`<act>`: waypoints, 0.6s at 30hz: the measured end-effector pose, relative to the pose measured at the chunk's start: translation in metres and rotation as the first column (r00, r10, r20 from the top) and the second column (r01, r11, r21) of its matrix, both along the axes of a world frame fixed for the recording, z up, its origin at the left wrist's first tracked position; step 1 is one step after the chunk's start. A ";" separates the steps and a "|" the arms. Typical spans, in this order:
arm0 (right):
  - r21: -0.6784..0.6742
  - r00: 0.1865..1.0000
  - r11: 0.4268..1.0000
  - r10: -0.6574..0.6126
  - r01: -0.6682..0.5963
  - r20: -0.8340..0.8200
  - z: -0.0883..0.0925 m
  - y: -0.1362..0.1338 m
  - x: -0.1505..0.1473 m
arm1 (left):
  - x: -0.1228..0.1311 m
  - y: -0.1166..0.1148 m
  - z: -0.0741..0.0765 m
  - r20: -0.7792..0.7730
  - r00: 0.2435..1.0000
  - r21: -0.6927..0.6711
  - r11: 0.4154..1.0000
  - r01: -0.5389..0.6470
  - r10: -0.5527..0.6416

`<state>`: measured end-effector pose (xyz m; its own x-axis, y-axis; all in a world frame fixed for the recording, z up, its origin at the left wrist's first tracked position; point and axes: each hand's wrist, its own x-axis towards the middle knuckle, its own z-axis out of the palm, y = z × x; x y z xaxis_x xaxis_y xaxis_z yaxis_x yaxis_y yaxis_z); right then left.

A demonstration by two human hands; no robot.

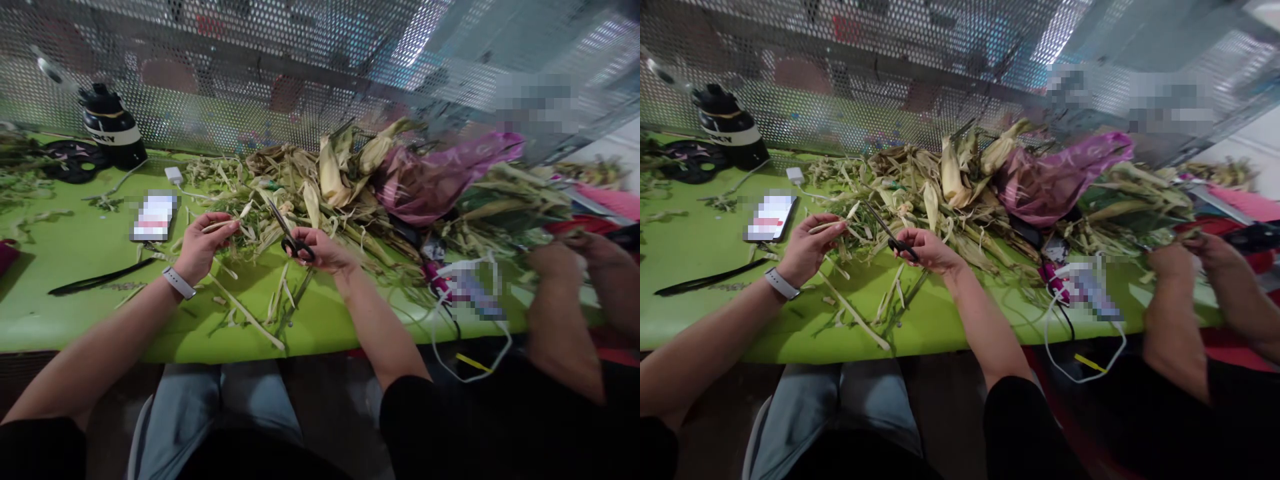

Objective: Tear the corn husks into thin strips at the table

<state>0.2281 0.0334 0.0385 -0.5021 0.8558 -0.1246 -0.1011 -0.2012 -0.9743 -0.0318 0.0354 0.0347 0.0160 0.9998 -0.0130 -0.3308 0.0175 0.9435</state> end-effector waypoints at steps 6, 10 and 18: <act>0.028 0.996 0.998 -0.060 0.059 0.072 0.000 -0.002 -0.003 | 0.000 0.004 -0.005 0.022 1.000 0.030 1.000 0.003 -0.003; 0.020 0.982 0.997 0.070 -0.075 0.176 -0.003 -0.002 -0.001 | -0.001 0.003 -0.007 0.020 1.000 0.047 0.999 0.006 -0.006; 0.095 0.964 0.994 -0.070 0.047 0.255 -0.010 0.002 -0.006 | 0.001 -0.001 -0.002 -0.088 0.992 0.094 0.993 -0.077 0.085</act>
